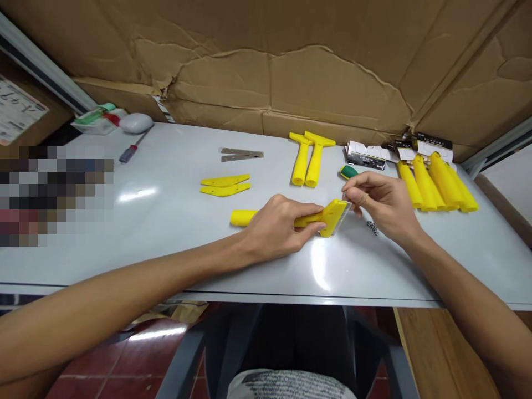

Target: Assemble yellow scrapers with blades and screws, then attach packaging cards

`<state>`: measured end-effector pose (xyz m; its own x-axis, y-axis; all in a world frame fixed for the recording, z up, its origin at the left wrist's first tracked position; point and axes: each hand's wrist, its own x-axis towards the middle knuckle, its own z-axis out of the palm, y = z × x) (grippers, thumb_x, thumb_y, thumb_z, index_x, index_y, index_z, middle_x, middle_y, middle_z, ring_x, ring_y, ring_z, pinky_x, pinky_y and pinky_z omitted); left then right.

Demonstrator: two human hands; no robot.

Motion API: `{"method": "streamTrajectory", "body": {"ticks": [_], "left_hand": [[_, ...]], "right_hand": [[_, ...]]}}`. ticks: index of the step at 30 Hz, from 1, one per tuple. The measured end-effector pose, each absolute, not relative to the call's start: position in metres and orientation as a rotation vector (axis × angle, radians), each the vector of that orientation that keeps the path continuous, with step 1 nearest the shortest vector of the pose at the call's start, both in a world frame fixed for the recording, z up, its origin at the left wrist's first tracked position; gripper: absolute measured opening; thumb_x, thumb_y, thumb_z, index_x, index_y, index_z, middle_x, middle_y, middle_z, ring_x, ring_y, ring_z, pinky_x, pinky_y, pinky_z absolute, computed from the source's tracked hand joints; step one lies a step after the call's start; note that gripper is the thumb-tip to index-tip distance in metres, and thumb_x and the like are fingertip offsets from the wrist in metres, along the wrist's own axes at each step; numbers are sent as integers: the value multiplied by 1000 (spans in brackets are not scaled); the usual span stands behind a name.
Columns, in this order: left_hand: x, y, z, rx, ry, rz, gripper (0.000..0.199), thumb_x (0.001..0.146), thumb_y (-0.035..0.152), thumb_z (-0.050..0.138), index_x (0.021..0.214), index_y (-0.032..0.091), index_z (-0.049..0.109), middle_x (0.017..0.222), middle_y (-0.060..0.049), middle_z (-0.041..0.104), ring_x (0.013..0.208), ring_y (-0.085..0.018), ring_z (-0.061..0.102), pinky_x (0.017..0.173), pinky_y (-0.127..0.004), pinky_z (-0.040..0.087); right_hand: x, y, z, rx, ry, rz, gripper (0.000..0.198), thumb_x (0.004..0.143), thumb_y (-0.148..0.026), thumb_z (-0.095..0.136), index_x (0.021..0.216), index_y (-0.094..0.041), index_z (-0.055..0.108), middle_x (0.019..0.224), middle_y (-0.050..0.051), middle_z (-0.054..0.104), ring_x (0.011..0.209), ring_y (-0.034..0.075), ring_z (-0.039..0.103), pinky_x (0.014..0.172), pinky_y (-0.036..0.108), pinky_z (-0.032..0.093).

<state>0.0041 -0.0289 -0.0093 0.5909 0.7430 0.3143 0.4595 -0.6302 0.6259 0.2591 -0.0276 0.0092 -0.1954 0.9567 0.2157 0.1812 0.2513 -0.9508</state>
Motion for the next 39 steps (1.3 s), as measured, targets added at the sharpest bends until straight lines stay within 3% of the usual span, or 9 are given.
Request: {"method": "streamTrajectory", "body": {"ticks": [7, 11, 17, 22, 25, 29, 36, 39], "left_hand": [[6, -30, -6, 2362, 883, 755, 29, 103, 36, 73, 110, 14, 90, 88, -5, 87, 63, -11, 62, 67, -26, 46], [6, -29, -5, 2349, 885, 745, 30, 103, 37, 73, 112, 13, 89, 86, -5, 86, 64, -11, 64, 67, -26, 47], [5, -32, -3, 2320, 897, 733, 29, 103, 35, 73, 114, 14, 89, 95, -6, 89, 69, -14, 69, 71, -28, 49], [5, -31, -1, 2337, 936, 750, 26, 101, 35, 74, 112, 17, 90, 91, -4, 88, 65, -12, 63, 69, -28, 47], [5, -30, 0, 2305, 958, 745, 25, 100, 33, 74, 112, 18, 90, 94, -4, 89, 69, -14, 68, 72, -29, 49], [5, -28, 1, 2266, 968, 770, 26, 98, 32, 75, 112, 16, 90, 98, -6, 89, 77, -16, 74, 79, -30, 53], [6, -27, 4, 2254, 994, 807, 24, 97, 31, 73, 100, 15, 89, 81, -1, 83, 69, -12, 63, 72, -27, 47], [5, -26, 7, 2249, 1021, 787, 24, 96, 33, 73, 97, 15, 88, 79, 0, 81, 69, -11, 61, 72, -26, 46]], "right_hand": [[241, -29, -2, -1096, -1620, 1332, 32, 78, -40, 95, 85, -17, 75, 77, 0, 73, 61, 8, 55, 54, 22, 44], [243, -30, -2, -1120, -1564, 1358, 38, 79, -49, 95, 84, -17, 75, 70, -2, 67, 57, 7, 51, 54, 22, 41], [245, -35, 2, -1141, -1612, 1285, 25, 80, -37, 96, 82, -18, 80, 72, 0, 72, 59, 8, 55, 54, 23, 43], [244, -36, 5, -1108, -1668, 1217, 47, 84, -62, 95, 80, -19, 77, 71, 0, 71, 57, 9, 54, 54, 26, 44], [246, -35, 3, -1097, -1688, 1211, 60, 92, -77, 82, 76, -20, 74, 66, 1, 64, 57, 10, 55, 56, 28, 46], [248, -34, 1, -1023, -1620, 1295, 71, 98, -88, 64, 78, -20, 72, 74, 4, 68, 64, 13, 62, 55, 29, 49], [243, -39, 10, -1129, -1714, 1142, 58, 77, -71, 98, 81, -19, 72, 77, 0, 64, 69, 10, 56, 58, 26, 46], [242, -39, 10, -1105, -1699, 1089, 57, 77, -67, 99, 78, -18, 70, 78, 1, 65, 69, 10, 56, 57, 26, 44]]}}
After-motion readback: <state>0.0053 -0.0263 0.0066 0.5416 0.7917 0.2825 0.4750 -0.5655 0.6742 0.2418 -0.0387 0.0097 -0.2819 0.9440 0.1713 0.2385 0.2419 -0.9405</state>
